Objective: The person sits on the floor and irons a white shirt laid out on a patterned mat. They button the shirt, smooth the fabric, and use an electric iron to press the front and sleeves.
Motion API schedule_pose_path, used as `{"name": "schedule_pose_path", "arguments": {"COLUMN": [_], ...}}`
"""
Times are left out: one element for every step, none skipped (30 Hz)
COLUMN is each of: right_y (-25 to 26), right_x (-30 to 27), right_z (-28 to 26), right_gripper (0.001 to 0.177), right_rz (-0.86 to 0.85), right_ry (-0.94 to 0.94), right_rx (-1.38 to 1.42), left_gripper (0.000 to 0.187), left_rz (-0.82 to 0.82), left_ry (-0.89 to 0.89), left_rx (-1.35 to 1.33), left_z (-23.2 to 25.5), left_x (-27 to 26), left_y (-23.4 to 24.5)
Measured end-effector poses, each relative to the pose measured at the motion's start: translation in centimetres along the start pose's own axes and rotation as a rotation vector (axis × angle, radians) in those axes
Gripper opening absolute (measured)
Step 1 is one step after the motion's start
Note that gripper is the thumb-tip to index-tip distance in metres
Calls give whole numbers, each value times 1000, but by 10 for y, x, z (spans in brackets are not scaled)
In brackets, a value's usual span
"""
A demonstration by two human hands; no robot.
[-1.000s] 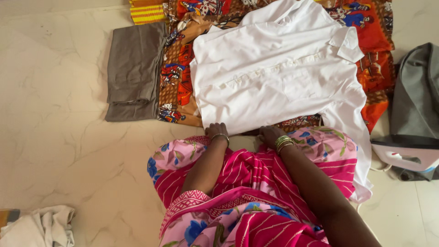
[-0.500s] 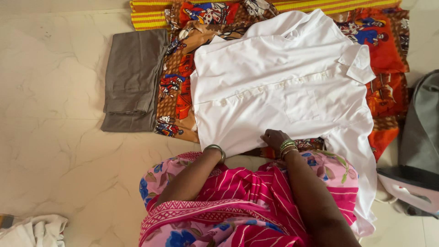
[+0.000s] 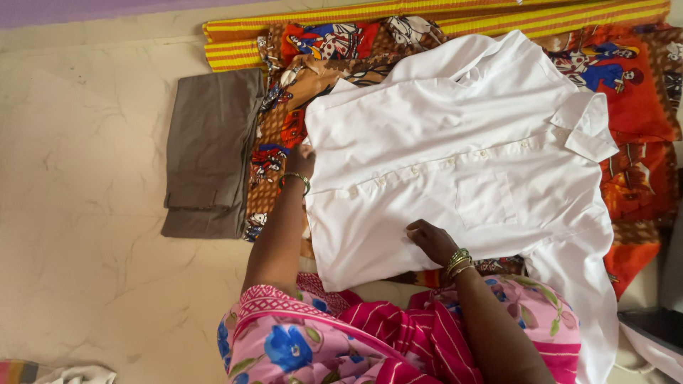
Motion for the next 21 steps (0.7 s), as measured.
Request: {"name": "schedule_pose_path", "arguments": {"right_y": [4,5,5,5,4,4,4,3,1,-1,-1,-1,-1,-1,-1,-1,-2,-3,-4,-5,-5], "right_x": [2,3,4,5,7,9,12,14,14,15,16,16,16,14,15,15,14,14,14,13,13], "right_z": [-1,-1,0,0,4,8,12,14,17,19,20,20,20,20,19,17,17,16,16,16,15], "right_gripper": [32,32,32,32,33,33,33,34,34,35,35,36,36,37,37,37,37,37,37,37,37], "right_rz": [41,48,56,64,70,75,80,73,63,52,56,60,60,54,49,44,42,40,42,36,35], "right_ry": [26,40,57,74,50,26,2,-16,-36,-55,-54,-53,-52,-50,-44,-37,-37,-37,-36,-34,-31], "right_rx": [-24,0,25,49,61,73,84,102,119,137,133,129,122,108,94,79,74,69,65,63,63], "left_gripper": [34,37,42,48,53,60,68,76,69,62,57,42,28,32,34,37,45,49,53,43,33], "left_rz": [50,100,138,177,211,171,131,92,59,27,-5,118,243,244,101,-7,-243,-299,-357,-401,-445], "left_ry": [86,173,181,188,193,194,196,197,223,249,281,38,-199,-390,-445,-634,-716,-860,-1007,-927,-851], "left_rx": [-21,-42,17,76,136,165,194,223,272,320,367,390,406,345,461,385,396,389,380,350,320], "left_z": [-10,-19,-19,-17,-13,-9,-3,5,12,23,35,78,123,159,179,210,225,241,252,248,242], "left_x": [22,37,50,61,70,80,86,92,93,93,87,81,62,36,6,-31,-65,-102,-133,-137,-137], "left_y": [1,1,0,1,3,-1,-5,-7,-7,-9,-13,-10,-10,-20,-44,-62,-88,-91,-93,-90,-87]}}
Point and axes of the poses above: each hand's wrist, its own x-axis towards the middle knuckle, its own y-axis out of the back of the hand, z = x × y, the point moved 10 cm from there along x, towards the middle knuckle, and after that the axes turned 2 degrees about x, right-handed, at the moved point
